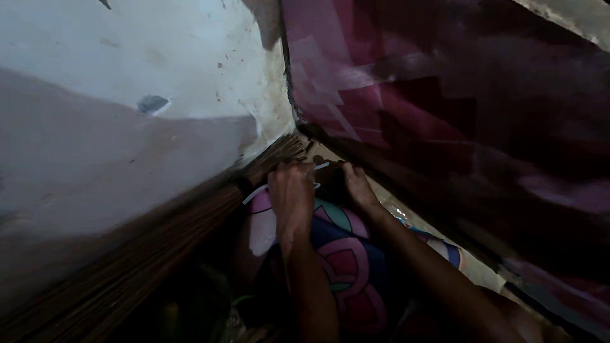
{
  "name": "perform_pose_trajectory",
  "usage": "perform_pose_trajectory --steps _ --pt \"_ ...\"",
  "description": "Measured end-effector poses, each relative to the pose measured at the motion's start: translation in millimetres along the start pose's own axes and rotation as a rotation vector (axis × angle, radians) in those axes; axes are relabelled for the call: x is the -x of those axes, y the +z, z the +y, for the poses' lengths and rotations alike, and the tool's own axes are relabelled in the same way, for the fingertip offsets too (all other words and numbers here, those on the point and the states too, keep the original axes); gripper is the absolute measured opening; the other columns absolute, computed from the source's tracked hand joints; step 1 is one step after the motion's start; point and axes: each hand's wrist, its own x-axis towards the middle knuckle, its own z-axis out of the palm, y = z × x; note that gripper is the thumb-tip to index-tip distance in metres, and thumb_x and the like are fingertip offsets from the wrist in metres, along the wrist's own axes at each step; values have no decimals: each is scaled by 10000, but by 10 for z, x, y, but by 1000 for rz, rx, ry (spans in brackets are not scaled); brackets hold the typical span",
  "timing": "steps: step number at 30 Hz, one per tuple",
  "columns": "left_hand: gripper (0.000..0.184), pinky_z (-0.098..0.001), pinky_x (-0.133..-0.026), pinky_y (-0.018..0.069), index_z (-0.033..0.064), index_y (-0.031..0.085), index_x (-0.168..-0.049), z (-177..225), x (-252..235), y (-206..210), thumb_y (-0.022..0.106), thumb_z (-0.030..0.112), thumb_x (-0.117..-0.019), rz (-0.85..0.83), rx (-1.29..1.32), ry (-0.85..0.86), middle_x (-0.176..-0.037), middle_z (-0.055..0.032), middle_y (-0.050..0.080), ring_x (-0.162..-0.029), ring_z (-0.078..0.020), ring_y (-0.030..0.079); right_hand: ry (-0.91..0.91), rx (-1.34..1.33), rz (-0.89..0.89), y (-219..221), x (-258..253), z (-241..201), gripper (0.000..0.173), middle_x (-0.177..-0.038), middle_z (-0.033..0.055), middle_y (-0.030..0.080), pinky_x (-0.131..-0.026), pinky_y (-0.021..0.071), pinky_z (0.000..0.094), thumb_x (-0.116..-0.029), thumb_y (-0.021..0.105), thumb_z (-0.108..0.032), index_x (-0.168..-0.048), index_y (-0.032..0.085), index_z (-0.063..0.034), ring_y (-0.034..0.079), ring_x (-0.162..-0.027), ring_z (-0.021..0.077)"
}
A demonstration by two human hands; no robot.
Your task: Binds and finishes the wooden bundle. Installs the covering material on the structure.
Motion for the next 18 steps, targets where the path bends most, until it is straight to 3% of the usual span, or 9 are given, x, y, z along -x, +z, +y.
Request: perform_pose_trajectory --steps 2,5,9,12,15,18 --pt "165 -582 -904 515 115 804 -1075 12 5 -15 686 92 -962 -17 12 -14 -1037 -148 750 -1018 -376 686 2 66 -31 -9 -31 10 495 -919 126 654 -800 518 395 -1134 286 -286 -1117 683 9 614 -845 195" --pt "146 -577 -889 512 101 807 -1051 15 3 -12 707 80 -946 11 48 21 -1025 -145 754 -1004 -369 688 15 75 -25 -7 -38 -3 480 -956 132 652 -825 505 401 -1134 300 -293 -1140 683 -4 608 -880 205" --pt "138 -570 -893 508 87 810 -1024 18 4 4 706 56 -940 25 63 43 -1022 -138 761 -998 -361 694 -9 30 -36 -3 -61 50 479 -888 88 637 -767 504 355 -1133 294 -278 -1109 694 -16 591 -808 156" --pt "137 -567 -888 510 87 810 -1027 12 -2 19 713 57 -934 28 57 42 -1013 -142 758 -985 -358 695 0 -2 -38 1 -54 62 504 -819 64 619 -713 500 345 -1131 280 -304 -1017 688 -31 581 -750 143" --pt "140 -563 -886 505 88 808 -1040 12 -6 25 708 69 -943 18 60 39 -1019 -141 757 -990 -361 687 19 -3 -33 -3 -58 57 536 -825 73 619 -730 488 377 -1127 310 -382 -1033 710 -39 572 -763 163" --pt "141 -565 -899 506 86 807 -1038 14 -4 24 702 66 -947 12 59 29 -1031 -141 760 -998 -362 693 -9 20 -25 2 -72 84 496 -811 65 616 -713 493 350 -1128 318 -324 -1019 697 -23 572 -742 144"
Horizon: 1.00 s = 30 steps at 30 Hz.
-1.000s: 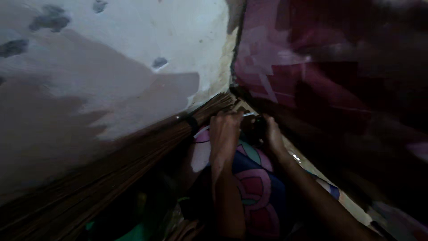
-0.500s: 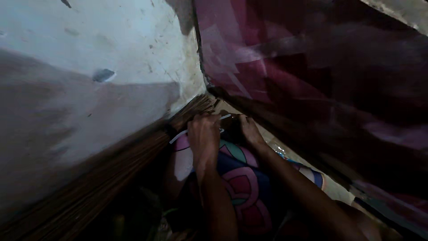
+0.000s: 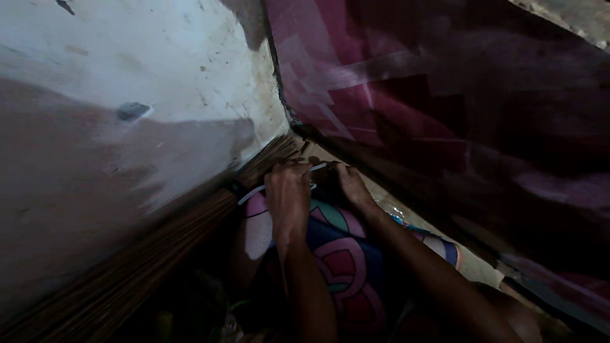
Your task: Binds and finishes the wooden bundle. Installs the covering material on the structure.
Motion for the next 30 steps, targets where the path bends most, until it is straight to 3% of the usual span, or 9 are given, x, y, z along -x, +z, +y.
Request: perform_pose_trajectory --steps 1,3,15,19,22,25,30 --pt "138 -565 -908 509 83 804 -1038 5 1 -6 697 73 -951 -10 -4 -14 -1027 -144 756 -999 -363 693 -14 14 2 -1 4 -1 488 -830 71 625 -717 506 334 -1131 298 -288 -1047 687 -5 581 -749 137" --pt "133 -576 -926 506 78 803 -1040 13 2 -18 702 83 -952 -16 8 -22 -1054 -155 754 -1031 -376 688 -3 36 -9 -22 21 -30 488 -935 137 656 -817 515 387 -1137 296 -280 -1130 681 20 612 -861 197" --pt "142 -565 -903 505 97 810 -1043 10 -8 10 712 70 -944 -11 -4 -2 -1054 -135 759 -1021 -360 689 -9 -25 -13 3 -21 40 547 -765 59 575 -684 481 354 -1130 245 -331 -950 665 -31 554 -716 153" --pt "142 -574 -893 498 101 807 -1048 11 -28 46 715 80 -943 21 -18 -16 -1057 -135 759 -1029 -371 682 -5 0 -47 -30 -85 -6 542 -864 103 632 -737 503 398 -1131 287 -381 -1112 688 -17 583 -778 192" --pt "139 -570 -902 498 106 811 -1034 3 -44 68 715 78 -936 52 -35 -25 -1032 -128 759 -1008 -361 684 -40 6 -44 -3 -167 -6 533 -840 90 643 -704 514 394 -1123 310 -390 -1046 696 -32 597 -747 181" --pt "141 -568 -915 493 106 810 -1040 -3 -39 79 710 83 -943 65 -37 -25 -1047 -127 758 -1023 -357 685 -89 72 -25 5 -150 -16 502 -878 113 651 -750 507 419 -1129 309 -334 -1112 705 -26 597 -795 205" --pt "159 -581 -948 477 110 807 -1069 -1 -29 69 705 87 -949 57 -7 -34 -1091 -136 753 -1073 -365 675 -44 154 -16 0 -132 -33 539 -942 189 648 -807 513 468 -1139 261 -318 -1111 665 37 619 -864 280"
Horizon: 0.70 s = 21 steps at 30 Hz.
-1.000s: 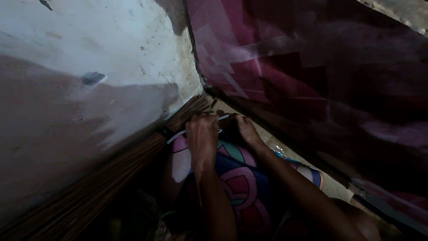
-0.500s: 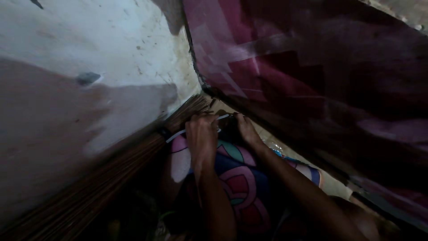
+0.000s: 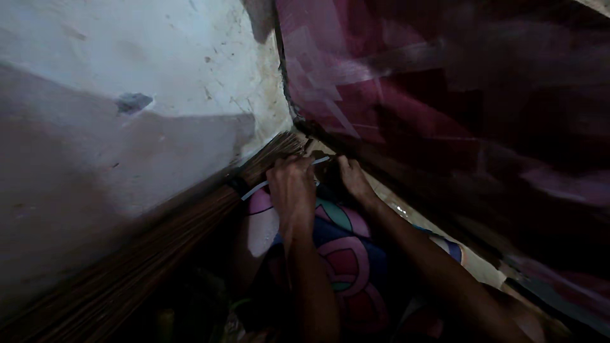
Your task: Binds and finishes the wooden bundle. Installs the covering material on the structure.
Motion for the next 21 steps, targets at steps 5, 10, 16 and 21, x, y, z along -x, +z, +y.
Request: perform_pose_trajectory --steps 5,10,16,21 --pt "154 -575 -928 482 111 810 -1059 1 -5 7 717 83 -939 18 9 9 -1070 -130 756 -1043 -357 680 -38 -37 5 21 -32 59 550 -835 118 629 -716 504 404 -1138 249 -314 -1033 683 7 587 -751 204" --pt "168 -572 -921 496 113 796 -1095 -18 -28 16 695 110 -961 60 56 9 -1107 -129 751 -1060 -348 683 -24 -186 -53 -58 52 25 512 -1127 135 669 -883 534 396 -1133 258 -373 -1375 578 -55 646 -977 195" --pt "158 -563 -913 501 120 799 -1086 -38 -27 36 708 121 -956 81 63 29 -1093 -111 759 -1046 -337 691 -28 -540 -79 -56 21 151 353 -791 41 620 -624 553 276 -1128 356 -286 -1155 593 -27 610 -646 115" --pt "160 -565 -912 498 114 798 -1089 -30 -24 20 705 116 -958 79 62 23 -1092 -121 755 -1037 -347 688 -52 -474 -67 -39 39 150 354 -819 29 609 -601 513 242 -1118 399 -277 -1205 628 -22 563 -636 74"
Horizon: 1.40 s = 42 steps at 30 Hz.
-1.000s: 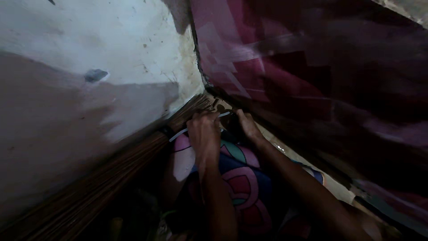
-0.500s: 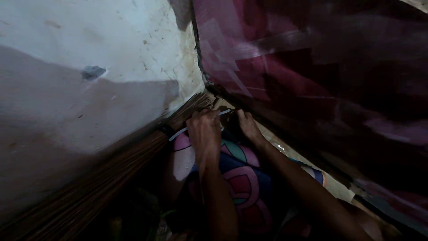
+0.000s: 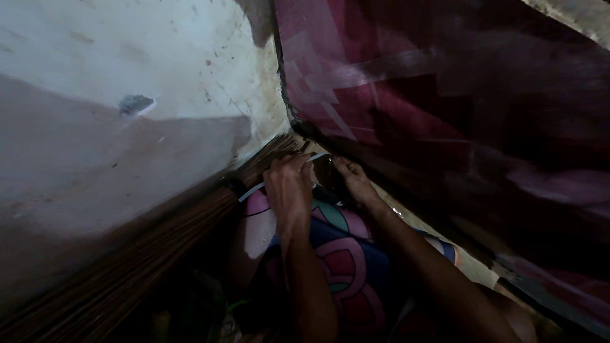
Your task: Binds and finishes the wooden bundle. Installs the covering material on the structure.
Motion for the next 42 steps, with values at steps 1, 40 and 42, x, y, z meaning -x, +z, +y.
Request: perform_pose_trajectory --steps 1,40,42 --pt "164 -562 -913 496 118 797 -1093 -1 1 -1 701 111 -960 -1 1 0 -1092 -118 755 -1039 -343 687 -19 -3 -1 -1 0 15 319 -827 26 609 -614 513 241 -1106 437 -254 -1184 637 -18 563 -651 68" --pt "139 -564 -898 492 93 804 -1047 2 14 -27 717 81 -939 -51 -16 3 -1041 -123 761 -989 -350 688 24 316 153 65 7 -57 523 -779 68 582 -683 483 375 -1122 325 -376 -997 690 -22 547 -709 158" --pt "137 -567 -901 488 94 805 -1047 4 15 -29 715 88 -944 -70 -20 -5 -1047 -125 760 -996 -352 686 37 290 131 73 17 -74 499 -793 61 586 -678 485 342 -1129 300 -324 -1036 676 -8 545 -704 135"
